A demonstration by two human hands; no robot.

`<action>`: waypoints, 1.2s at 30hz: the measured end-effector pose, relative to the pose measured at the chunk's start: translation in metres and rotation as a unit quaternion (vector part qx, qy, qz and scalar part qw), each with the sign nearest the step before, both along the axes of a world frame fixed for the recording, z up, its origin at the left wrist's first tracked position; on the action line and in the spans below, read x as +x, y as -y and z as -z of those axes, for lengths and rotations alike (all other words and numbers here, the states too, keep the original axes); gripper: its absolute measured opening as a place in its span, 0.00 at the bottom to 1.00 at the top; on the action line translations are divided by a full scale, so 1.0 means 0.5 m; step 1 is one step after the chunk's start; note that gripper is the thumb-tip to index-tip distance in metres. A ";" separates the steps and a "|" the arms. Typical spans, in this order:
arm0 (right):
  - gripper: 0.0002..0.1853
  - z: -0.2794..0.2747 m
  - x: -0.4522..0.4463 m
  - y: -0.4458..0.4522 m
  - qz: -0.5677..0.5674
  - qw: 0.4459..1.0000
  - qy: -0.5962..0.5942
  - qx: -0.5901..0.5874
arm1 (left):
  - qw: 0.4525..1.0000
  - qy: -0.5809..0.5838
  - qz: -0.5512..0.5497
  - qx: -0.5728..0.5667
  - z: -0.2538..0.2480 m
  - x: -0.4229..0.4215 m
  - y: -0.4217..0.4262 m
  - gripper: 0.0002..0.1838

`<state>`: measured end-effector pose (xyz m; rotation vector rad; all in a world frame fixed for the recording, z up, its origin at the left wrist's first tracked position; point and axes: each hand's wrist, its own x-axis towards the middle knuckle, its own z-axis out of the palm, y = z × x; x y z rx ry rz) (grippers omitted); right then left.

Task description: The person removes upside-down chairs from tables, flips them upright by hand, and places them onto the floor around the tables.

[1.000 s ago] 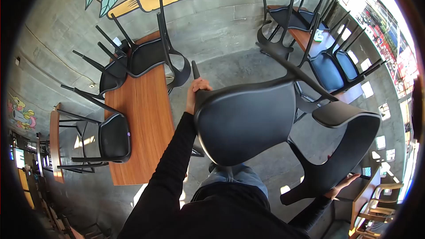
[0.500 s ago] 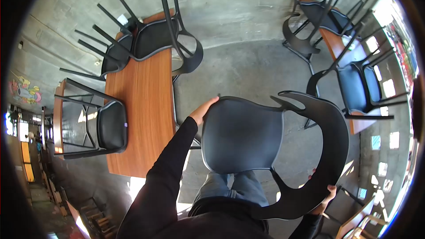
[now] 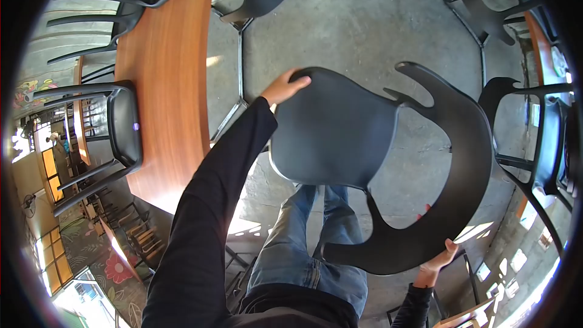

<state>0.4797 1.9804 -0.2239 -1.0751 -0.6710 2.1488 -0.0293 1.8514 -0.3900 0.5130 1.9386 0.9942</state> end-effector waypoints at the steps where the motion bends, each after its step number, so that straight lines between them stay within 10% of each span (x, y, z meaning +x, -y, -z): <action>1: 0.45 0.031 -0.017 0.007 0.018 0.999 0.008 -0.027 | 1.000 0.007 -0.004 0.023 0.001 -0.018 0.002 0.30; 16: 0.32 0.207 -0.243 0.130 -0.052 0.977 0.067 -0.193 | 0.978 -0.116 -0.117 -0.125 0.144 -0.218 0.244 0.26; 36: 0.13 0.223 -0.292 0.061 -0.340 0.913 0.203 0.096 | 0.883 -0.311 -0.141 -0.322 0.240 -0.107 0.263 0.40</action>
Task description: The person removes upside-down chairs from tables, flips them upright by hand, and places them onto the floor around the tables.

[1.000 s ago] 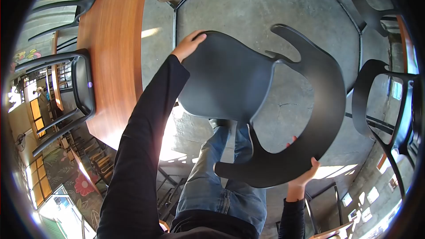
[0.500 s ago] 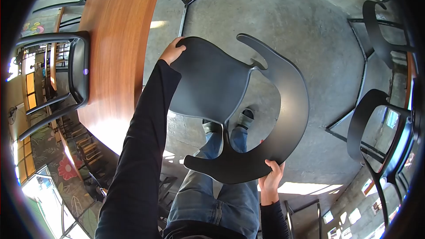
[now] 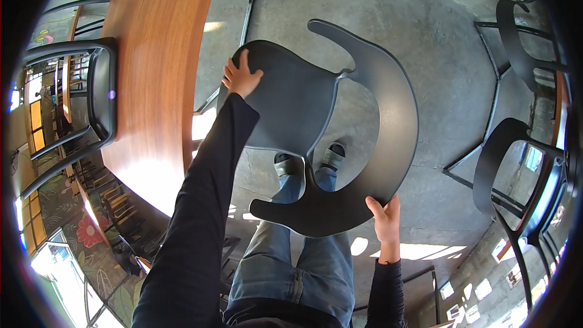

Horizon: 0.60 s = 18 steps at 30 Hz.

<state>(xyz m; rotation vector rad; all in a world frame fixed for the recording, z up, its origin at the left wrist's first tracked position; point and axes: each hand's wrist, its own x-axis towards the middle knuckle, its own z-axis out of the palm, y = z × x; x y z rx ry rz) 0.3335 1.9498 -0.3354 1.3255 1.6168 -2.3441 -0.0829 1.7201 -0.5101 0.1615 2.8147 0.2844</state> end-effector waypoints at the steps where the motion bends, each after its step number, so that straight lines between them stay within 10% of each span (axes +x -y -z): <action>1: 0.13 0.001 -0.005 0.007 0.002 1.000 -0.007 -0.005 | 0.999 -0.003 0.021 0.037 0.006 0.020 -0.005 0.38; 6: 0.14 -0.011 -0.050 0.048 -0.019 1.000 0.003 0.020 | 0.882 0.183 0.197 0.386 -0.214 0.229 -0.080 0.19; 13: 0.23 -0.021 -0.169 0.117 -0.078 0.994 -0.048 0.059 | 0.824 0.328 0.254 0.387 -0.422 0.455 0.001 0.31; 18: 0.24 0.000 -0.198 0.146 -0.080 0.994 -0.013 0.069 | 0.896 0.118 0.359 0.234 -0.444 0.489 0.027 0.37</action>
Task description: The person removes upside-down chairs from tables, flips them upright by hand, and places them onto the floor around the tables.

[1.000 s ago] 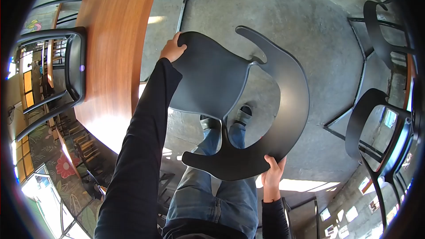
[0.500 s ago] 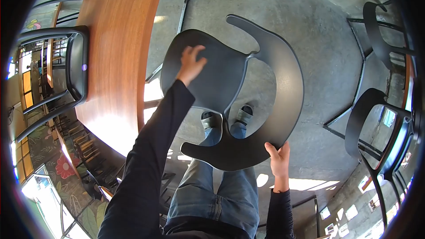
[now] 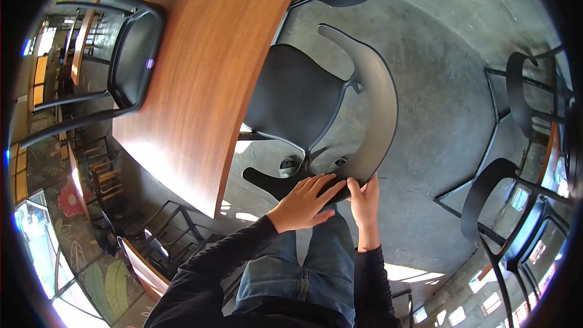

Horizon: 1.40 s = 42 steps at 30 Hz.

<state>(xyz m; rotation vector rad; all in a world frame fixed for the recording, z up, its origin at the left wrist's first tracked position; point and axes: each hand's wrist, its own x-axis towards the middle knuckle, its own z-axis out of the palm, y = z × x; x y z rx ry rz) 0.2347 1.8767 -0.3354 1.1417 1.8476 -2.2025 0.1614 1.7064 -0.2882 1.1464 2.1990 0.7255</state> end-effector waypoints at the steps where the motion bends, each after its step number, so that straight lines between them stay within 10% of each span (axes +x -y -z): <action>1: 0.24 0.009 0.000 -0.002 -0.003 1.000 0.000 0.004 | 1.000 -0.026 -0.003 -0.010 0.015 0.007 0.000 0.38; 10: 0.25 0.003 -0.026 -0.033 -0.106 0.991 0.012 0.082 | 0.986 -0.142 -0.079 -0.038 0.035 0.030 -0.001 0.40; 23: 0.27 -0.128 0.005 -0.046 -0.344 0.916 0.176 -0.109 | 0.995 -0.051 -0.044 0.074 -0.063 0.067 0.103 0.25; 32: 0.15 -0.296 0.286 0.379 -0.549 0.819 0.000 -0.165 | 0.971 0.099 -0.169 0.133 -0.304 0.315 0.491 0.17; 35: 0.13 -0.376 0.308 0.474 -0.620 0.770 -0.144 0.041 | 0.944 0.169 -0.232 0.164 -0.339 0.405 0.573 0.15; 42: 0.15 -0.536 0.319 0.455 -0.492 0.833 -0.228 0.106 | 0.903 0.197 -0.281 0.260 -0.398 0.474 0.593 0.14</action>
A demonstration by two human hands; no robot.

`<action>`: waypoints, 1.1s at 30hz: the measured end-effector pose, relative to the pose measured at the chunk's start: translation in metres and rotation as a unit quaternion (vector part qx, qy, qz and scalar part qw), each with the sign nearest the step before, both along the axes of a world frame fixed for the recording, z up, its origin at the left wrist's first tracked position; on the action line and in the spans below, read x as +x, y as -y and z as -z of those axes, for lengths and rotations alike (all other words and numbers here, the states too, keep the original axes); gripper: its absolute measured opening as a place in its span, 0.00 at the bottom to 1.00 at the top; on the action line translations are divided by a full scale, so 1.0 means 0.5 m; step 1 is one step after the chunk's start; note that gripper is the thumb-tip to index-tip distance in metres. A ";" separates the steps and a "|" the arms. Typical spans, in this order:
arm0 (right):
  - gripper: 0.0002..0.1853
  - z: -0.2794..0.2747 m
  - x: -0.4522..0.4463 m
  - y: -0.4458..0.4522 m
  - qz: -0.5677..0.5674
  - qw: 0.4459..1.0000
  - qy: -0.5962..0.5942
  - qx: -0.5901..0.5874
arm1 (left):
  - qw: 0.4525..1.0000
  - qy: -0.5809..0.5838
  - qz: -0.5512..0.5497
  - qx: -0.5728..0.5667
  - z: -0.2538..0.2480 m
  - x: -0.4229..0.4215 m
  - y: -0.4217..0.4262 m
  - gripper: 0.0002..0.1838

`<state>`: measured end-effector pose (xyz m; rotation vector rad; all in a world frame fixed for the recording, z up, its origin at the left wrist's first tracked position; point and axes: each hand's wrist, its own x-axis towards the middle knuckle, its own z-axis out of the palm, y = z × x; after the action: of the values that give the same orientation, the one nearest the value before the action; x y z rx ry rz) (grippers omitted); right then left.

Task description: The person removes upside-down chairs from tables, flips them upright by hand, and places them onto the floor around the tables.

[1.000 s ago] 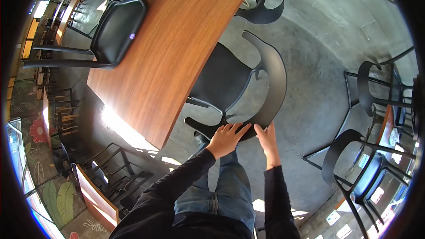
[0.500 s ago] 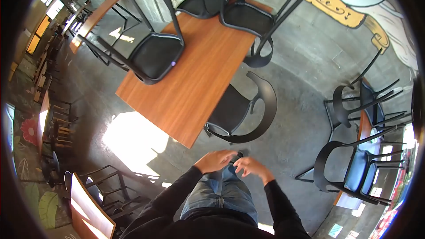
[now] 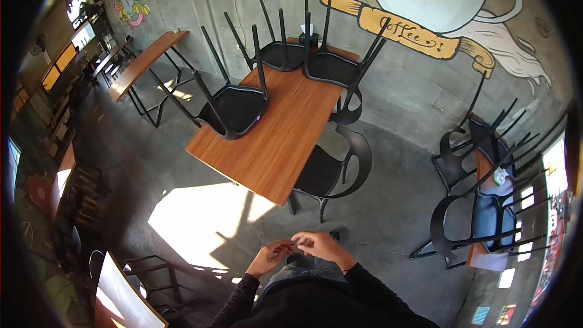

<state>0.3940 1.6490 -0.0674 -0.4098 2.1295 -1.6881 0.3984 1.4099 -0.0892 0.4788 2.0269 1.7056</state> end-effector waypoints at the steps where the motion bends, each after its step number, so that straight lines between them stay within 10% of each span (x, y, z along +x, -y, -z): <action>1: 0.14 -0.027 0.006 -0.012 0.026 1.000 0.000 0.005 | 1.000 -0.006 0.012 0.005 -0.014 -0.003 -0.015 0.15; 12: 0.11 -0.055 0.120 -0.116 0.192 0.981 -0.010 -0.005 | 0.978 -0.108 0.177 0.011 -0.101 -0.025 -0.168 0.10; 26: 0.09 -0.129 0.166 -0.466 0.227 0.957 0.008 -0.180 | 0.950 0.164 0.235 0.121 -0.119 -0.026 -0.552 0.10; 33: 0.32 -0.153 0.190 -0.682 0.219 0.969 -0.110 -0.028 | 0.845 0.284 0.431 0.138 -0.195 -0.063 -0.776 0.26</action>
<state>0.4888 1.9898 0.0091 -0.1502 2.4769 -2.0239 0.3668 1.7981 0.0082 0.7267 0.9063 1.3146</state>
